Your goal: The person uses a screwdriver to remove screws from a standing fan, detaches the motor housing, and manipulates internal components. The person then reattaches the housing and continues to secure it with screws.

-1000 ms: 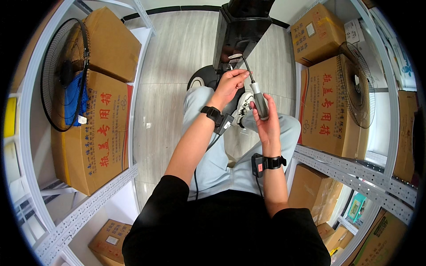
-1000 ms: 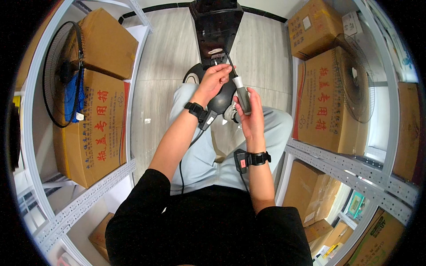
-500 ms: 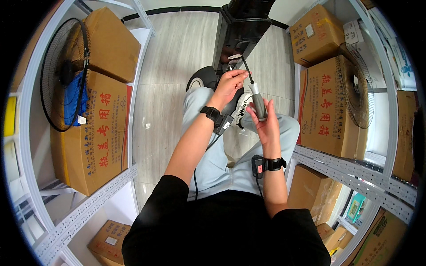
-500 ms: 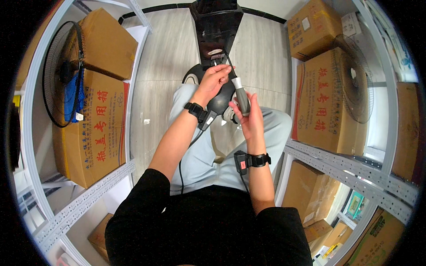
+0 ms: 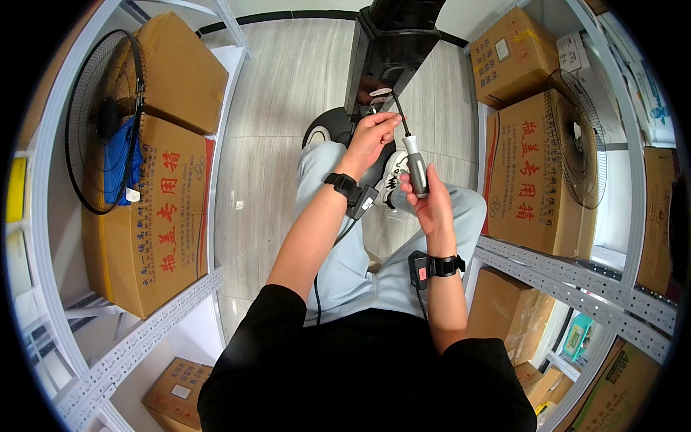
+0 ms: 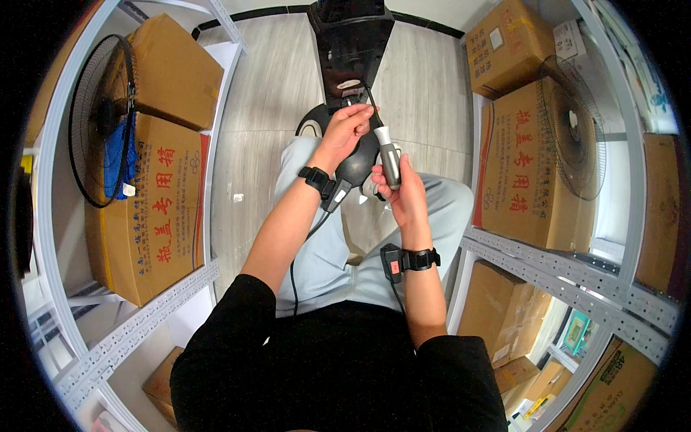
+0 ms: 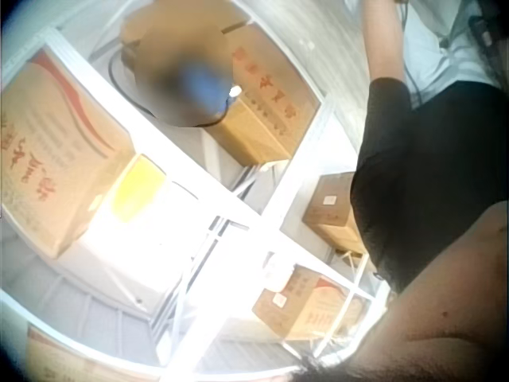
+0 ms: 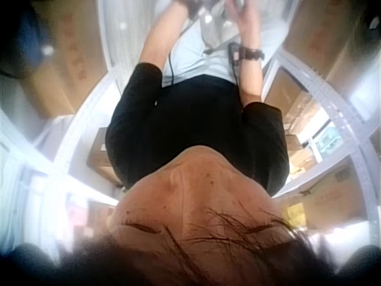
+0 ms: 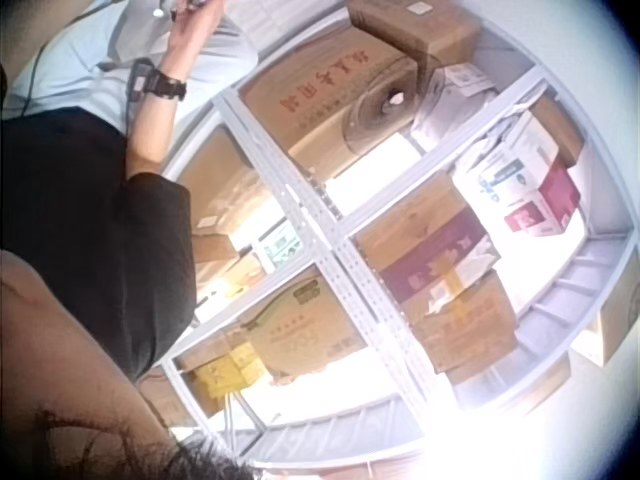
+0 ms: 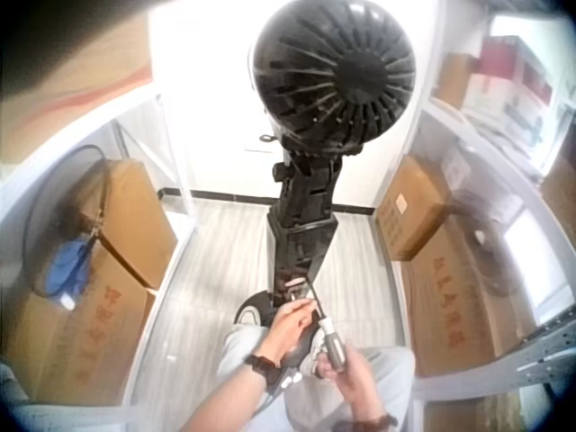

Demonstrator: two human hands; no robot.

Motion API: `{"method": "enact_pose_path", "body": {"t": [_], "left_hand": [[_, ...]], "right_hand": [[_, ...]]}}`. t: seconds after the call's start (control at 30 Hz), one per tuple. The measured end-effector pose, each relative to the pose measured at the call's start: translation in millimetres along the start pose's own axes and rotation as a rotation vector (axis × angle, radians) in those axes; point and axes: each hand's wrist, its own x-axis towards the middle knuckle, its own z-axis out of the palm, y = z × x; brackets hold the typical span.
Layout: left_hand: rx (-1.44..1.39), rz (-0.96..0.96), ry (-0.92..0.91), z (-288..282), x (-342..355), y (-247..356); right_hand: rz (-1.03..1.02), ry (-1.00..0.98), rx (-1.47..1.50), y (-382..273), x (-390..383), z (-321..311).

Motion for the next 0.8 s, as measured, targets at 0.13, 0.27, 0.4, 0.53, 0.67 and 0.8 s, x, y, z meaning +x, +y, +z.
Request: {"method": "enact_pose_path", "body": {"t": [0.13,0.27,0.4,0.53,0.67,0.8], "left_hand": [[-0.006,-0.004,0.012,3,-1,2],[0.009,-0.014,0.021,5,-3,4],[0.004,-0.009,0.042,5,-3,5],[-0.041,-0.014,-0.006,-2,0,2],[-0.100,-0.037,-0.022,1,-2,5],[-0.146,-0.042,0.003,-3,-2,7]], "right_hand": [[-0.262,0.227,-0.159,9,-4,25],[-0.125,0.152,-0.010,-7,-10,30],[-0.016,0.039,-0.085,-7,-1,18],[-0.268,0.164,-0.268,3,-1,24],[-0.354,0.244,-0.295,8,-7,20],[-0.372,0.221,-0.311,14,-16,12]]}}
